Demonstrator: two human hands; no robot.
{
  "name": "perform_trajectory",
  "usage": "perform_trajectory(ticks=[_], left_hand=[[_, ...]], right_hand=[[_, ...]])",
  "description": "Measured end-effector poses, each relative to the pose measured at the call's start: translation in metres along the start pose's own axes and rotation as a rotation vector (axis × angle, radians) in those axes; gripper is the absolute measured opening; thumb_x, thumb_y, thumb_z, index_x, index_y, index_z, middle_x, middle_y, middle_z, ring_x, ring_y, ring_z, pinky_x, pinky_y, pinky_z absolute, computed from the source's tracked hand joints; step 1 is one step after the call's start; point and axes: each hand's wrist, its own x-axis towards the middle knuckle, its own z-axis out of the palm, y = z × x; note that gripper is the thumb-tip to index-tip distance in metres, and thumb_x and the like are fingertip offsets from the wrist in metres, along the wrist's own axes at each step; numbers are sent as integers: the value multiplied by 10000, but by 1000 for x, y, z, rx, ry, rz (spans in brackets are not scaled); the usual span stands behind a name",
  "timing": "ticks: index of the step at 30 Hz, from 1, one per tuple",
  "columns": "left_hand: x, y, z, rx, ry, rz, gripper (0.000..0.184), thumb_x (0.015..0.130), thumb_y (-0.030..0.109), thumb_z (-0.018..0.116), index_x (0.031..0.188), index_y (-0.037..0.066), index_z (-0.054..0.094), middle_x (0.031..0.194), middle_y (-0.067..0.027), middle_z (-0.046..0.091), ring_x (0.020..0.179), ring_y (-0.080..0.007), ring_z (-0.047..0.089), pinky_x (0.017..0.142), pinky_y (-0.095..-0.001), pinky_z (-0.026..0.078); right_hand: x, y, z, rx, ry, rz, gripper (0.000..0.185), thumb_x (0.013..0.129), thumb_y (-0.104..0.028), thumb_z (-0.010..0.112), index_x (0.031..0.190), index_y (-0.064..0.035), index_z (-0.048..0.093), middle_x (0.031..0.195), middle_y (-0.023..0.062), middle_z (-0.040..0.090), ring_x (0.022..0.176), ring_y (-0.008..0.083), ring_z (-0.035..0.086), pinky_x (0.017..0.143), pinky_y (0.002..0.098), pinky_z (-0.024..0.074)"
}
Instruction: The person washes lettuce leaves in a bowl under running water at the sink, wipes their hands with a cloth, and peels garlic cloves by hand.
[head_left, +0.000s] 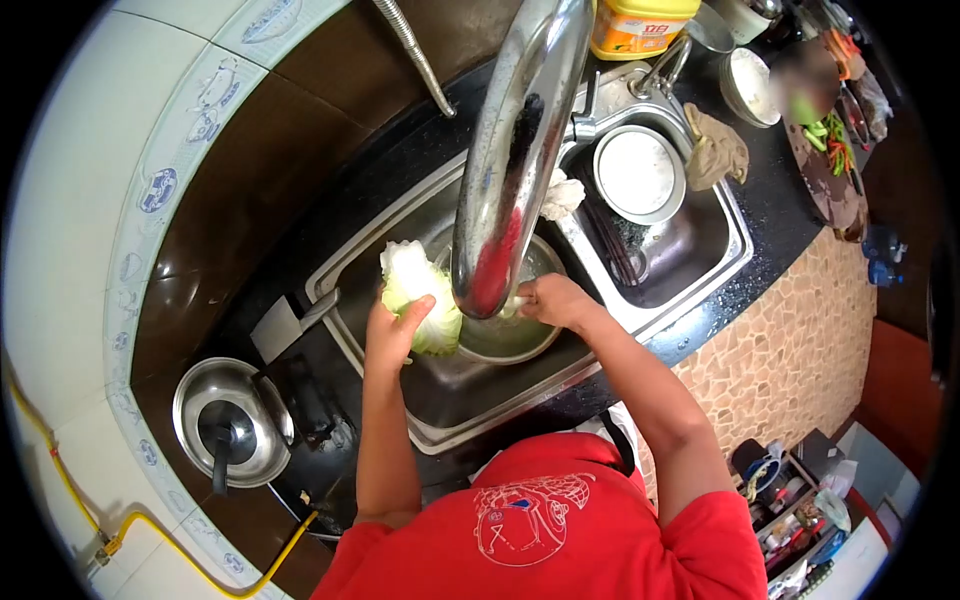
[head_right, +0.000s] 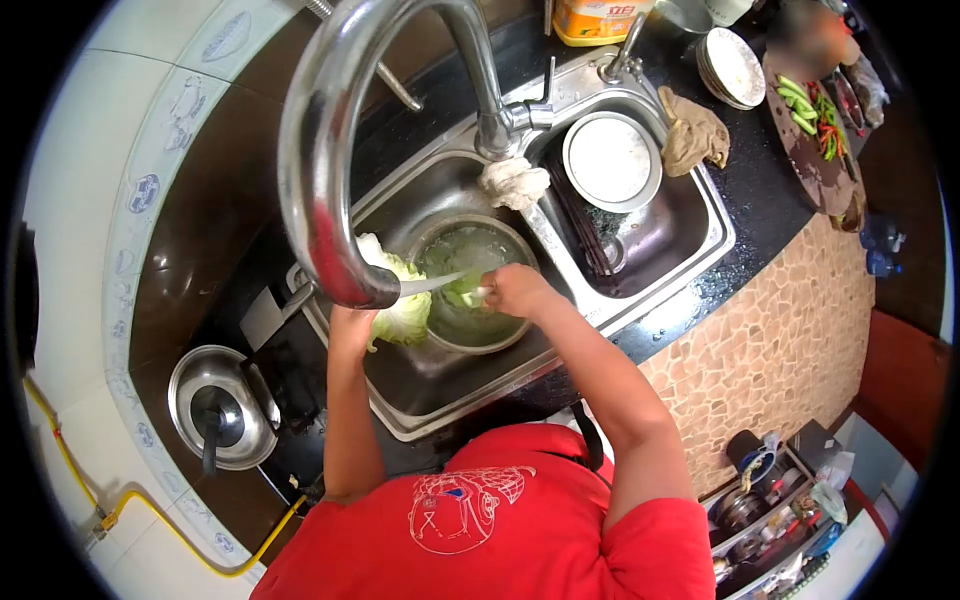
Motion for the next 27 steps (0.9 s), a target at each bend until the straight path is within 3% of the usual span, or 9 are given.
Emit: perform_trajectory(ticks=[2,4,10,12,14,18,20,25,27], left_hand=[[5,-2,3,-14,27,53,415,762,151,673,1111,-1,506,984,-70,594,880,-150,554,796,-288,436],[11,4,1,92,43,87,410,763,141,674,1110,-2,509,986,-66,596,880,-139,554,793,-280,435],[29,25,7,111,21,144,382,764,107,650,1109,9,522,975,-67,623,854,-134,581,772,-283,453],[40,9,12,102,-33,140,397,760,112,656,1119,16,518,987,-65,625,852,-142,586,777,-286,455],[43,6,22,-105,-197,-30,382,780,71,627,1140,26,507,1040,-46,601,916,-155,566,834,-289,439],[35,-5,47,-148,-291,162,426,812,26,582,1221,33,461,1101,-34,560,999,-125,515,868,-284,418],[32,-21,45,-263,-320,-120,374,866,129,535,1223,35,470,1121,-47,555,1004,-135,517,878,-280,410],[24,-25,51,-613,-303,-201,425,877,314,525,1198,37,490,1097,-45,564,977,-138,525,855,-276,415],[19,-11,56,-282,-278,-120,404,856,271,567,1180,38,499,1080,-32,563,965,-128,518,847,-273,412]], right_hand=[[-12,-17,-30,122,-47,-11,311,691,-251,699,937,-69,641,868,128,642,801,316,606,728,381,466],[-18,-25,-45,227,177,-369,277,718,-235,713,917,-56,637,798,67,644,755,209,602,726,306,453],[-33,-71,-90,874,-138,-188,164,795,-136,669,917,-35,626,783,-41,608,751,32,507,712,196,412],[-31,-82,-91,909,-157,-162,329,757,-37,678,1077,-23,601,960,-6,631,888,60,536,820,229,429],[-30,-99,-87,1008,42,-257,200,781,-93,677,949,-10,610,839,-28,615,764,39,526,684,203,430],[-24,-101,-84,940,234,-273,222,783,-101,674,967,-2,597,808,-25,603,721,38,519,655,195,428],[-18,-94,-75,920,278,-252,212,791,-134,672,941,-9,591,739,-26,582,653,32,493,593,196,413],[-2,-92,-57,704,616,-183,240,829,-248,630,858,-15,578,588,17,514,539,61,425,501,242,372],[7,-91,-46,707,705,-110,335,865,-332,569,798,-4,576,532,41,468,514,81,421,499,263,375]])
